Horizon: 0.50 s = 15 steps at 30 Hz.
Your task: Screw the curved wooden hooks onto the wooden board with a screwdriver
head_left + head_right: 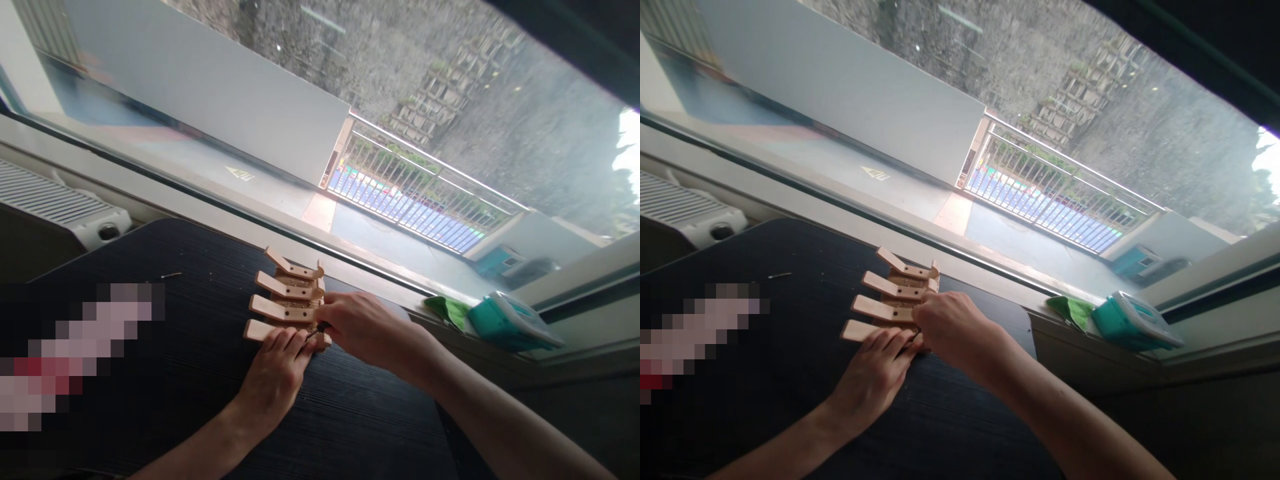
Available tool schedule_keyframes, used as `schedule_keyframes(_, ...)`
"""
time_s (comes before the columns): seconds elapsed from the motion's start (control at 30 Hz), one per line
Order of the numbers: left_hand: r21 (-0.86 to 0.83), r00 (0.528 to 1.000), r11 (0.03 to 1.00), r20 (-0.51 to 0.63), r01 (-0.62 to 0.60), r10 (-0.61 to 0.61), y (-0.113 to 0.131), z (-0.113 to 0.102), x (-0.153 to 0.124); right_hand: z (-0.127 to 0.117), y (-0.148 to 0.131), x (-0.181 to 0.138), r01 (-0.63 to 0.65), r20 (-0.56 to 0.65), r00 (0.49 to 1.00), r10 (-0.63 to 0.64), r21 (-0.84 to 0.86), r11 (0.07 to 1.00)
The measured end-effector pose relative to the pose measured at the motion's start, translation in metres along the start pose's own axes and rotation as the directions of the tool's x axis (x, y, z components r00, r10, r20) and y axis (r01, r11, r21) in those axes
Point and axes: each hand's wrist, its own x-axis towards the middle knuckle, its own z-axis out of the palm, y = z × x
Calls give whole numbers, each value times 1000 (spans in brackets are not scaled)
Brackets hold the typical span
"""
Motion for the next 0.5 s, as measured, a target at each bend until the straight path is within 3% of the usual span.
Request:
schedule_keyframes(0.2, -6, 999, 1000, 38, 4, -3, 0, 0, -1, 14, 3, 6, -1, -20, 1000, 2, 47, 999)
schedule_keyframes(0.37, -4, 1000, 1000, 15, -1, 1, 0, -2, 1, 7, -4, 9, -126, 13, 992, 126, -18, 992)
schedule_keyframes(0.5, -11, 1000, 1000, 18, -3, 4, 0, -2, 2, 0, -5, 6, -134, 4, 991, 134, 10, 991)
